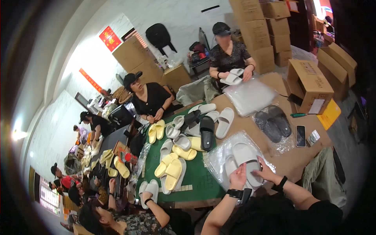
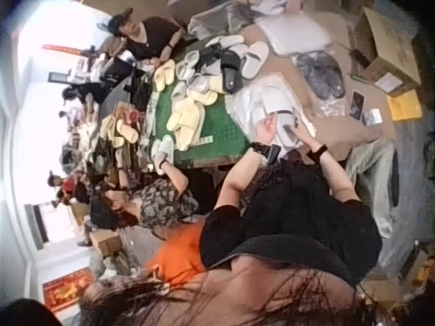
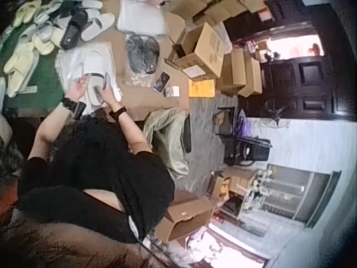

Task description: Packing slippers and slides into individual plastic bags and then placing them into a large collection bag.

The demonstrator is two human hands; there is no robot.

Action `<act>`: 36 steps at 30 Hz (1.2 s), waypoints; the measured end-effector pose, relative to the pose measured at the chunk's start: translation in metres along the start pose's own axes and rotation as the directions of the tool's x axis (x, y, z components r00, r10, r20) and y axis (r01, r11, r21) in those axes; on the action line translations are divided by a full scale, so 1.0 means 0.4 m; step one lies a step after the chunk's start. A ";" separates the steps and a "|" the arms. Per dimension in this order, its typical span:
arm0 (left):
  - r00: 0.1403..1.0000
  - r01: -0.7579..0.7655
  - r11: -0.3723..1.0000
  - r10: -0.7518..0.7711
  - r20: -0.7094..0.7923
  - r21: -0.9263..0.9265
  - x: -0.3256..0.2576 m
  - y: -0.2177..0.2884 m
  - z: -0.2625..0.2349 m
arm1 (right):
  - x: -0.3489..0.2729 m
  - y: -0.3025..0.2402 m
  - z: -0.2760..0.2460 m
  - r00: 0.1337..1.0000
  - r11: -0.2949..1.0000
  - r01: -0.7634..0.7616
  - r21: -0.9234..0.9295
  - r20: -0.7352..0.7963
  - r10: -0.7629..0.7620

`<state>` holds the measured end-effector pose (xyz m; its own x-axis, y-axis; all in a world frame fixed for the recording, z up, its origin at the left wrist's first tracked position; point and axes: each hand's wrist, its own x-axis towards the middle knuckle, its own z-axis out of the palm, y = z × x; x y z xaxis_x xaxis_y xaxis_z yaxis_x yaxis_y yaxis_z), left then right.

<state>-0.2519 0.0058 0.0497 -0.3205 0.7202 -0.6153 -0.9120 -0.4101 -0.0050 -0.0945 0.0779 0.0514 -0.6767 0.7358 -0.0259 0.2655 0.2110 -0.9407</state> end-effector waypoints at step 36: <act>0.959 -0.200 -0.966 -0.158 0.235 0.166 -0.050 0.058 -0.453 | 0.160 0.183 0.169 0.891 0.847 -0.047 -0.529 0.361 0.275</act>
<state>-0.2202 -0.1197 -0.0810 -0.2231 0.8873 -0.4036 0.9024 0.3446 0.2586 -0.1648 0.0969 -0.0421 -0.7778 0.4813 -0.4041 0.6203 0.4848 -0.6165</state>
